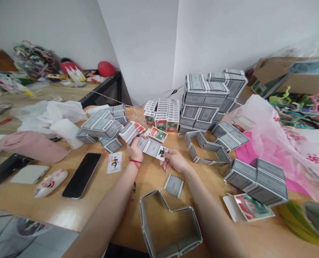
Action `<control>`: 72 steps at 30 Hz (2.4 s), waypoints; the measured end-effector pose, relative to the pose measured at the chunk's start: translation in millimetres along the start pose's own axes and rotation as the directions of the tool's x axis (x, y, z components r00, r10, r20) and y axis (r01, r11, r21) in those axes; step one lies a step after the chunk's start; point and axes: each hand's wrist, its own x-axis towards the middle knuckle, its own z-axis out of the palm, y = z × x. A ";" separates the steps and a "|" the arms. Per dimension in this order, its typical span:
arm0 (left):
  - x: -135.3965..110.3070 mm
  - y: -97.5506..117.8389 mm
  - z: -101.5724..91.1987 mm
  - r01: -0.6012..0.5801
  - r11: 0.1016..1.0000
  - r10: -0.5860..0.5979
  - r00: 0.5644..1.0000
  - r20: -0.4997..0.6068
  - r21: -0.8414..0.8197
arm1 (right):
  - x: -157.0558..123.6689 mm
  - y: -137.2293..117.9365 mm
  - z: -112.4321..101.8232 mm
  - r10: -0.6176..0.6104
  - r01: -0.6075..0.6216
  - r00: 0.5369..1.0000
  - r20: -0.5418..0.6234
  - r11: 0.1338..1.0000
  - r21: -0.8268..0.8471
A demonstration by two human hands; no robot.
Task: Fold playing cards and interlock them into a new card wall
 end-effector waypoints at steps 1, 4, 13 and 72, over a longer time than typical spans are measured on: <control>-0.2 0.6 0.4 0.005 1.000 -0.004 1.000 0.002 -0.020 | 0.2 0.3 -0.2 0.008 -0.008 1.000 -0.006 1.000 -0.018; -1.6 2.7 2.2 0.020 0.999 -0.019 1.000 0.013 -0.042 | 0.9 1.0 -0.2 0.032 -0.037 0.997 -0.065 0.997 -0.066; -5.4 5.1 1.2 -0.030 1.000 0.030 0.997 0.074 0.001 | 1.9 1.1 3.3 0.027 -0.047 0.987 -0.156 0.991 -0.125; -26.7 22.2 4.2 -0.223 0.962 0.000 0.585 0.811 0.161 | 17.4 -2.0 -19.0 -0.254 0.543 0.706 -0.661 0.794 0.274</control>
